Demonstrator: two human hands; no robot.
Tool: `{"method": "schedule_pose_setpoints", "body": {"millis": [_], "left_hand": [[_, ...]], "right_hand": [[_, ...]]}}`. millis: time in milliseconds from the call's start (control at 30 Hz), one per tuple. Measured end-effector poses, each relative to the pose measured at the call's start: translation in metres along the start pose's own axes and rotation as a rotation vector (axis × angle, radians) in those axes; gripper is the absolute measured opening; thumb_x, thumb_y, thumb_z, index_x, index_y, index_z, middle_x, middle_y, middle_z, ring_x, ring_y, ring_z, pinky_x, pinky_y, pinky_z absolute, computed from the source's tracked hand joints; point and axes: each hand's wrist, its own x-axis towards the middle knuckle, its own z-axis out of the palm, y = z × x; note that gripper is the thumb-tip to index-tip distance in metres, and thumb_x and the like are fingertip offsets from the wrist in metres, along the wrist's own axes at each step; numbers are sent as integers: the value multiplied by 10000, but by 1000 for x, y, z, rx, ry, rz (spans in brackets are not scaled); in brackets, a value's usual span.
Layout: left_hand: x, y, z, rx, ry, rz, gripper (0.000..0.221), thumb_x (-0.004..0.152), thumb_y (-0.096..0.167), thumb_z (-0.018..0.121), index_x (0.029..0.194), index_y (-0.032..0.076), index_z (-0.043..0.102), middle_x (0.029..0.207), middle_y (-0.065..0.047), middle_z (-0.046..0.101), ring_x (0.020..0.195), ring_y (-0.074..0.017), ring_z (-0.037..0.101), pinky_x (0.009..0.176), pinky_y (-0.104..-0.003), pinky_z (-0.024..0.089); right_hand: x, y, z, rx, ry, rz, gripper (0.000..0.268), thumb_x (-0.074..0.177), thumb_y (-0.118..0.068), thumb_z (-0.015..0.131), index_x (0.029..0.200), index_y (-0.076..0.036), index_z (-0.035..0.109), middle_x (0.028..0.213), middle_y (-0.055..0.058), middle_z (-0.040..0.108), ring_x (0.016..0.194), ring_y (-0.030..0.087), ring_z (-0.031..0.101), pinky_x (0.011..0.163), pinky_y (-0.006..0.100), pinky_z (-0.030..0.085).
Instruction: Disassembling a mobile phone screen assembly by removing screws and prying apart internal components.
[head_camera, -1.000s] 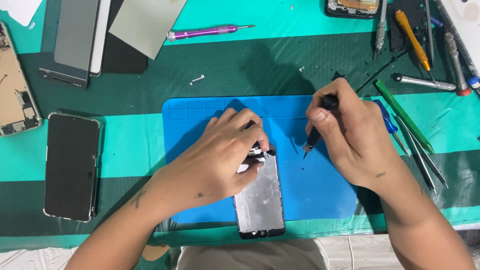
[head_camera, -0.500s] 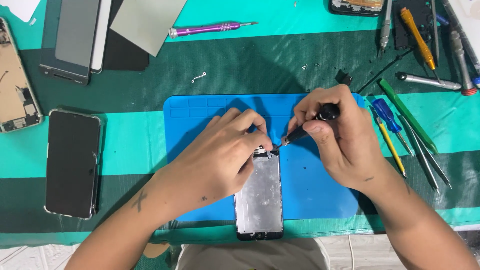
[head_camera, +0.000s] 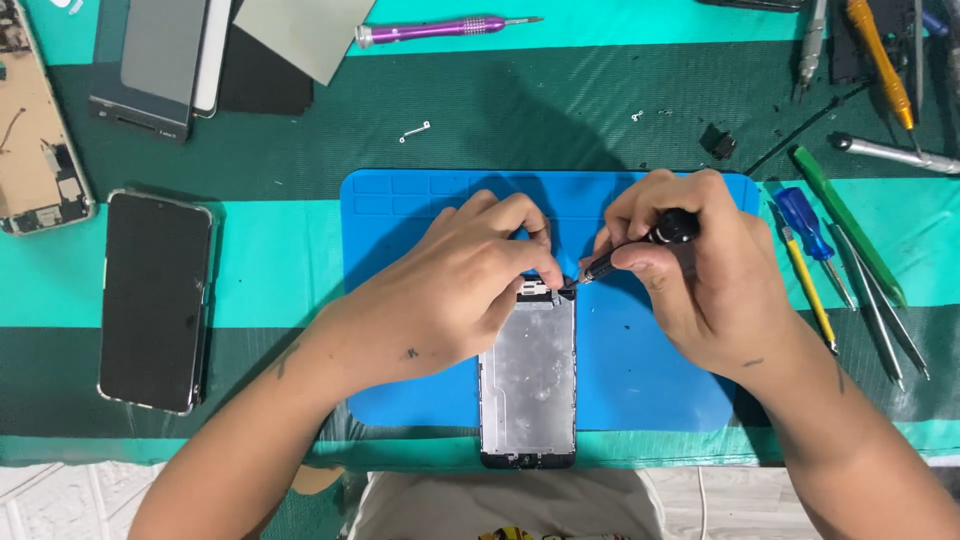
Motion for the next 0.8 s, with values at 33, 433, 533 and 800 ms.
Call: {"method": "schedule_pose_setpoints", "body": {"millis": [33,433,533,800], "left_hand": [[0,0,0,-1,0,-2,304,999,11,498,1128,145,738,1139,-81,531,1044,-292,492,897,-445,396],[1,-3,-1,-20,-32,-38,343,998,5,477,1133,149,757,1181,-102,542,1079,-308,495,855,-460,401],[-5,3,-10,-54,-16,3,341,999,34,483,1126,142,780,1155,-70,574,1065,-289,519,944,-460,392],[-55,32,-34,220,265,-94,85,1020,131,636,1070,75,675,974,-59,735,697,-234,673,560,-406,522]], "right_hand": [[0,1,0,2,-2,1,259,1088,-263,416,1097,-7,383,932,179,603,855,242,713,651,287,527],[-2,0,-1,-40,1,26,230,1095,-259,430,1088,-36,371,920,135,586,875,235,750,699,300,538],[-5,-2,-8,-123,2,26,258,1075,-264,479,1095,-13,419,924,141,663,871,252,739,684,313,495],[-23,-34,-51,-66,-5,286,233,925,-32,644,1075,33,479,937,201,714,742,242,777,701,317,608]]}}
